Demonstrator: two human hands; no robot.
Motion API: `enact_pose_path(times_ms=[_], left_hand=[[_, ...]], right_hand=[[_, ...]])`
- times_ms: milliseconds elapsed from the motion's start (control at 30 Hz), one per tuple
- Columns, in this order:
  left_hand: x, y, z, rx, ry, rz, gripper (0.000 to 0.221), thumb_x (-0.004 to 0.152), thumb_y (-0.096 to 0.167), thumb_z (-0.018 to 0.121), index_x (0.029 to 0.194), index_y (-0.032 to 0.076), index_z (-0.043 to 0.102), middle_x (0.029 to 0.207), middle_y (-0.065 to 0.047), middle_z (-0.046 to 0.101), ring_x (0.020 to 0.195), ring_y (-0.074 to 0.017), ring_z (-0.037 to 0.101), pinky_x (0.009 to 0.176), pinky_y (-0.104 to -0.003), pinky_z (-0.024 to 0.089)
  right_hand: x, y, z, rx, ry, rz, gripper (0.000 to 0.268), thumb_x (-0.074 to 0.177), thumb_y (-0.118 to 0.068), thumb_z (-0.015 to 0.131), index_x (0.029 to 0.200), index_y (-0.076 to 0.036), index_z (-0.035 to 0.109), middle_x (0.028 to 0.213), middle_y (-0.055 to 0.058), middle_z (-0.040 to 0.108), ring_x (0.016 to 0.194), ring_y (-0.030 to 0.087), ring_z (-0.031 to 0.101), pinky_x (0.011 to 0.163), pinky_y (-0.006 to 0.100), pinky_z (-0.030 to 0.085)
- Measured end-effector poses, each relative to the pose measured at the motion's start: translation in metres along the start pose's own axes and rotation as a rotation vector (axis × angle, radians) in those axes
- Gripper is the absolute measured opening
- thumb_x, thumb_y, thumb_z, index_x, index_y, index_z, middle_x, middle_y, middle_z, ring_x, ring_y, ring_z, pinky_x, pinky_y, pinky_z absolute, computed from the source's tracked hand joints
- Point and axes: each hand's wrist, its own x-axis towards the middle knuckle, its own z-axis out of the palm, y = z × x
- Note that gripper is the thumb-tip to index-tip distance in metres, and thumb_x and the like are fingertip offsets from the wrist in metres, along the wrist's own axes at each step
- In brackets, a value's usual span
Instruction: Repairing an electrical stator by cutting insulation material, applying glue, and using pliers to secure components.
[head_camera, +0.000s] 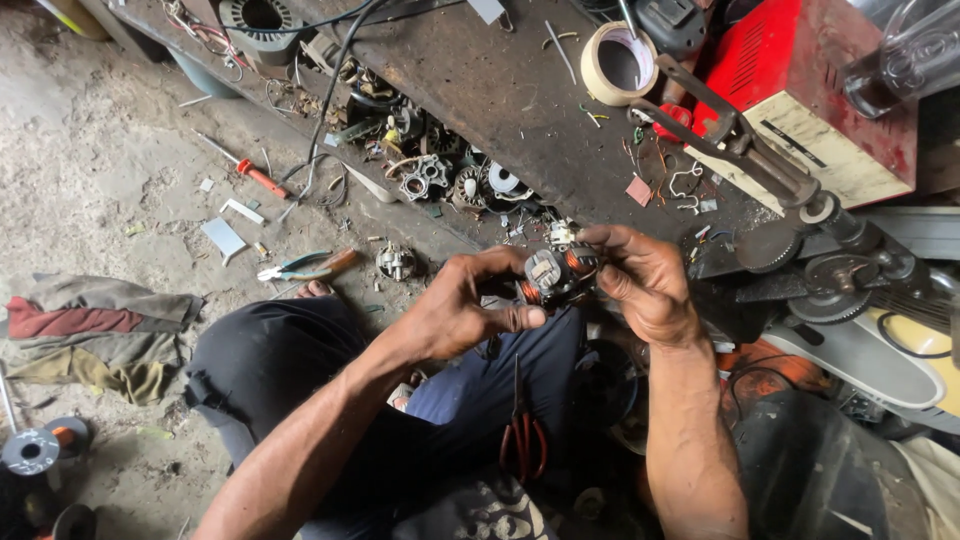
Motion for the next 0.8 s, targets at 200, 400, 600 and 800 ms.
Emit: enact_pose_path(times_ms=[200,400,600,800], left_hand=[[-0.002,-0.01,0.011,-0.235,0.005,-0.073,0.043,0.082,0.016,0.086,0.118,0.0,0.068,0.098,-0.01,0.069,0.098,-0.0173,0.063,0.092,-0.034,0.057],[-0.002,-0.012,0.012,-0.283,0.101,-0.06,0.037,0.08,0.018,0.089,0.11,0.002,0.075,0.089,-0.009,0.075,0.085,-0.0127,0.069,0.08,-0.027,0.059],[-0.005,-0.011,0.012,-0.266,0.175,-0.058,0.035,0.077,0.018,0.091,0.104,-0.001,0.077,0.082,-0.011,0.077,0.078,-0.0138,0.071,0.072,-0.025,0.059],[-0.005,-0.014,0.013,-0.256,0.213,-0.106,0.036,0.075,0.017,0.091,0.101,-0.004,0.077,0.077,-0.012,0.075,0.071,-0.0138,0.07,0.064,-0.023,0.057]], right_hand=[[-0.001,-0.019,0.009,0.015,0.106,0.042,0.039,0.092,-0.009,0.065,0.124,0.012,0.057,0.11,0.024,0.072,0.104,0.03,0.072,0.099,0.042,0.057],[-0.005,0.01,-0.016,0.108,0.168,0.154,0.039,0.095,-0.011,0.062,0.128,0.007,0.054,0.111,0.028,0.071,0.104,0.034,0.071,0.095,0.052,0.06],[-0.002,0.006,0.007,0.176,0.183,0.226,0.036,0.096,-0.014,0.063,0.127,0.002,0.055,0.113,0.023,0.071,0.105,0.032,0.071,0.095,0.053,0.06],[-0.001,0.014,0.011,0.207,0.176,0.25,0.036,0.097,-0.016,0.063,0.128,-0.001,0.056,0.115,0.02,0.07,0.106,0.03,0.07,0.095,0.051,0.059]])
